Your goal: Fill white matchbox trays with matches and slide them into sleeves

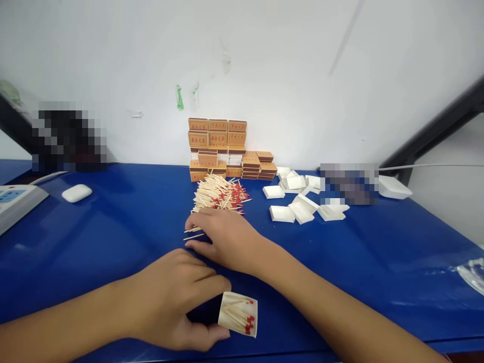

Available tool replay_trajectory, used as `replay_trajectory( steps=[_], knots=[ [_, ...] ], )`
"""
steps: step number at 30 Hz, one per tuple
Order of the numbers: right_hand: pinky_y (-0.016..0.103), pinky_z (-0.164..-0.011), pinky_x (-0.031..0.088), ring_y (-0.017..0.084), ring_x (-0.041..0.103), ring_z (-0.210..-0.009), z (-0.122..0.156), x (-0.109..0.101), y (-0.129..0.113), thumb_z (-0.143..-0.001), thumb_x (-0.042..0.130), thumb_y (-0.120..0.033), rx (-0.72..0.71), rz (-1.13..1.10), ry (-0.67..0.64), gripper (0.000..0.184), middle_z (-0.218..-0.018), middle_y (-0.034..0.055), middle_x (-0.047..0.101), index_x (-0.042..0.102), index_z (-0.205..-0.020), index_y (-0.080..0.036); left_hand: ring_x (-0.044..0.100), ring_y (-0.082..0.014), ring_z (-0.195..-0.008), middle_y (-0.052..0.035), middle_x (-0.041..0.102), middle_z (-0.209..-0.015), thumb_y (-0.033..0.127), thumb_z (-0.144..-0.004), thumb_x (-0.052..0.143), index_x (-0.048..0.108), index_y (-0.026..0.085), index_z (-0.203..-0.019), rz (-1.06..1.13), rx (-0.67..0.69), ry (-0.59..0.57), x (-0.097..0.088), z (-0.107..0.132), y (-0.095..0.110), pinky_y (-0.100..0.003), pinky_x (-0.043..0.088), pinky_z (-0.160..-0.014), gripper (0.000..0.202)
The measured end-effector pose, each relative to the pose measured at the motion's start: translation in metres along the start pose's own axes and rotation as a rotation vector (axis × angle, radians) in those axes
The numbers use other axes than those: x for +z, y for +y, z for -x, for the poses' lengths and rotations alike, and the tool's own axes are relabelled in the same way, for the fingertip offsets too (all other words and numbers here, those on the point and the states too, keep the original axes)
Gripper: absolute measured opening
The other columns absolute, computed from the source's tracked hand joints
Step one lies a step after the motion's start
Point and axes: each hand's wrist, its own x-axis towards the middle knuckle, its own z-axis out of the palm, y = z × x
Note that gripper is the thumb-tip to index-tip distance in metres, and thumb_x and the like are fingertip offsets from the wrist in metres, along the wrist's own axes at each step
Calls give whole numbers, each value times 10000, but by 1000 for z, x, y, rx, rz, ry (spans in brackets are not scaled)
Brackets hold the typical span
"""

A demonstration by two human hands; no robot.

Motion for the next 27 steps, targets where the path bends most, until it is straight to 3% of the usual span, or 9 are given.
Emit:
replay_trajectory(
  steps=[3,8,12,18,27],
  knots=[
    [341,-853,471,219,645,-1010,-4,3,-1,-963,711,-290,27,33,-25,187,-1126,88,724,668,-1106,-177,646,-189,-603,6,686,-682,507,-829,723,657,186,-812,9,-17,8,-1,1,-5,-344,413,-556,328],
    [295,-731,431,165,598,-840,1,-11,8,-1010,626,-246,46,64,-68,98,-960,33,694,646,-932,-190,630,-175,-582,19,669,-661,506,-849,709,650,185,-817,-22,-26,22,-3,3,-6,-335,373,-531,329],
    [281,-673,374,142,549,-764,11,-28,16,-980,665,-223,82,84,-85,55,-891,1,676,653,-933,-197,646,-176,-601,21,685,-684,510,-861,698,671,188,-855,-21,-69,17,-7,3,-11,-327,330,-516,323],
    [275,-637,332,134,495,-702,18,-53,23,-913,728,-256,122,84,-121,58,-781,-29,600,688,-906,-215,670,-185,-640,19,713,-730,487,-859,693,697,202,-900,3,-162,0,-20,1,-24,-314,365,-550,288],
    [278,-614,311,133,490,-673,16,-42,19,-906,672,-209,161,45,-140,63,-756,-11,614,675,-845,-195,651,-182,-613,10,714,-725,473,-859,669,722,205,-932,-56,-204,23,-31,2,-36,-310,397,-568,283]
  ],
)
